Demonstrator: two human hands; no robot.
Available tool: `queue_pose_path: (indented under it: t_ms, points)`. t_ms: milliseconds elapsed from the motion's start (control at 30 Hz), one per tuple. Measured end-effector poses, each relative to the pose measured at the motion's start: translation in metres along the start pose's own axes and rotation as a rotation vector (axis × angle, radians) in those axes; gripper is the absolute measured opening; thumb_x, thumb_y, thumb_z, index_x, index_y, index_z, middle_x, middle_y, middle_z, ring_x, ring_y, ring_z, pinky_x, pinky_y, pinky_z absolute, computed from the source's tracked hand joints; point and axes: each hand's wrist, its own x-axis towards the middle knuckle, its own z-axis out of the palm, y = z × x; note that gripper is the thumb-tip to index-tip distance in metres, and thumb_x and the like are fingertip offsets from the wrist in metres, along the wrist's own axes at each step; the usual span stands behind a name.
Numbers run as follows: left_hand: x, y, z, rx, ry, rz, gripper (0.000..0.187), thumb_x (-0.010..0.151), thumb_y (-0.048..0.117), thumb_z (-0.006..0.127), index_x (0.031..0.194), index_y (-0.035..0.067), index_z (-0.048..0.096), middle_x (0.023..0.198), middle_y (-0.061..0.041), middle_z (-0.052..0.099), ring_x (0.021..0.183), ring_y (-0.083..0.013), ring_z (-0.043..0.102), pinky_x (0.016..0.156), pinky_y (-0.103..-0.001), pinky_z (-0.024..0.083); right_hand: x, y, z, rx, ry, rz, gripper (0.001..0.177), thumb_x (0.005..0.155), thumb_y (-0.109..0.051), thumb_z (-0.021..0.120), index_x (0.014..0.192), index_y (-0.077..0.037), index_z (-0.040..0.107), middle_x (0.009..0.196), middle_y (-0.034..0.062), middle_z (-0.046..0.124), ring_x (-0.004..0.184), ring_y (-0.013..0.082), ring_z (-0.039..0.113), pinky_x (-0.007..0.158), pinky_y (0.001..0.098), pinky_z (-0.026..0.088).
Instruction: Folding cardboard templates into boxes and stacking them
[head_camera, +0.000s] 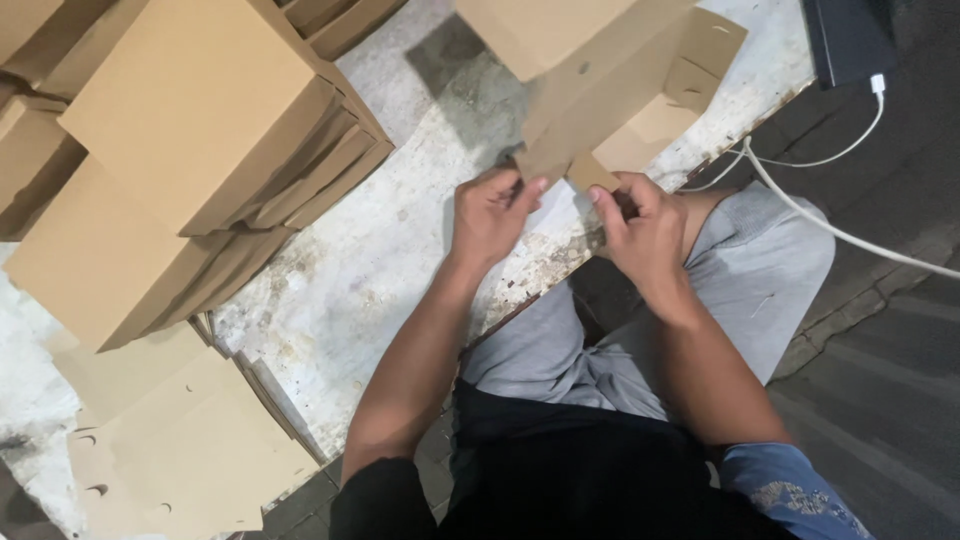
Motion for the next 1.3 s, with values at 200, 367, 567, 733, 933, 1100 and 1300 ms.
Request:
queue_pose_path:
  t_ms: [200, 367, 567, 733, 933, 1100, 1300]
  points:
    - [-0.010, 0.001, 0.017, -0.133, 0.034, -0.085, 0.034, 0.080, 0.000, 0.077, 0.113, 0.003, 0.069, 0.084, -0.013, 0.074, 0.082, -0.0162, 0.071, 0.068, -0.031, 0.063, -0.001, 0.001, 0.011, 0.561, -0.023, 0.271, 0.012, 0.095, -0.006, 0.072, 0.106, -0.002, 0.068, 0.070, 0.0100, 0.070, 0.059, 0.0083, 0.062, 0.058, 0.0224, 0.053]
    - [-0.012, -0.005, 0.023, -0.056, 0.040, -0.049, 0.037, 0.079, 0.001, 0.078, 0.113, 0.013, 0.071, 0.081, -0.007, 0.075, 0.061, -0.0134, 0.070, 0.047, -0.026, 0.058, -0.006, 0.000, 0.014, 0.701, -0.072, 0.278, 0.019, 0.094, 0.003, 0.068, 0.112, 0.006, 0.065, 0.088, 0.0157, 0.070, 0.076, 0.0179, 0.069, 0.070, 0.0324, 0.058]
    - [-0.012, -0.001, 0.024, 0.010, 0.030, -0.039, 0.032, 0.081, 0.008, 0.077, 0.111, 0.017, 0.071, 0.083, -0.002, 0.076, 0.075, -0.0173, 0.074, 0.061, -0.032, 0.063, -0.005, 0.000, 0.012, 0.671, -0.085, 0.258, 0.018, 0.094, 0.002, 0.070, 0.110, 0.006, 0.067, 0.086, 0.0143, 0.071, 0.075, 0.0162, 0.069, 0.070, 0.0301, 0.058]
    - [-0.018, -0.017, 0.027, 0.070, 0.053, 0.000, 0.033, 0.078, 0.010, 0.080, 0.110, 0.016, 0.071, 0.082, -0.002, 0.076, 0.076, -0.0181, 0.074, 0.064, -0.029, 0.062, -0.003, 0.002, 0.017, 0.671, -0.075, 0.267, 0.018, 0.090, 0.003, 0.074, 0.107, 0.004, 0.069, 0.082, 0.0151, 0.071, 0.072, 0.0180, 0.070, 0.067, 0.0310, 0.058]
    - [-0.021, -0.039, 0.031, 0.157, 0.076, 0.123, 0.035, 0.076, 0.012, 0.083, 0.109, 0.016, 0.073, 0.080, 0.000, 0.076, 0.071, -0.0168, 0.072, 0.059, -0.024, 0.062, 0.001, -0.015, 0.010, 0.622, -0.056, 0.278, 0.014, 0.090, 0.001, 0.076, 0.102, 0.003, 0.069, 0.075, 0.0134, 0.069, 0.069, 0.0158, 0.068, 0.063, 0.0280, 0.056]
    - [-0.016, -0.005, 0.025, 0.069, 0.063, 0.082, 0.033, 0.080, 0.007, 0.078, 0.111, 0.013, 0.070, 0.084, -0.003, 0.076, 0.075, -0.0187, 0.073, 0.061, -0.027, 0.062, -0.003, -0.015, 0.009, 0.641, -0.028, 0.291, 0.012, 0.092, 0.001, 0.073, 0.104, 0.003, 0.068, 0.076, 0.0144, 0.069, 0.071, 0.0170, 0.069, 0.067, 0.0301, 0.058]
    - [-0.016, -0.015, 0.025, -0.151, -0.058, -0.103, 0.034, 0.083, 0.009, 0.075, 0.114, 0.013, 0.064, 0.087, -0.005, 0.076, 0.077, -0.0088, 0.070, 0.067, -0.024, 0.060, -0.007, -0.008, 0.012, 0.663, -0.036, 0.313, 0.015, 0.092, 0.002, 0.073, 0.106, 0.003, 0.068, 0.080, 0.0145, 0.069, 0.071, 0.0162, 0.068, 0.067, 0.0300, 0.059]
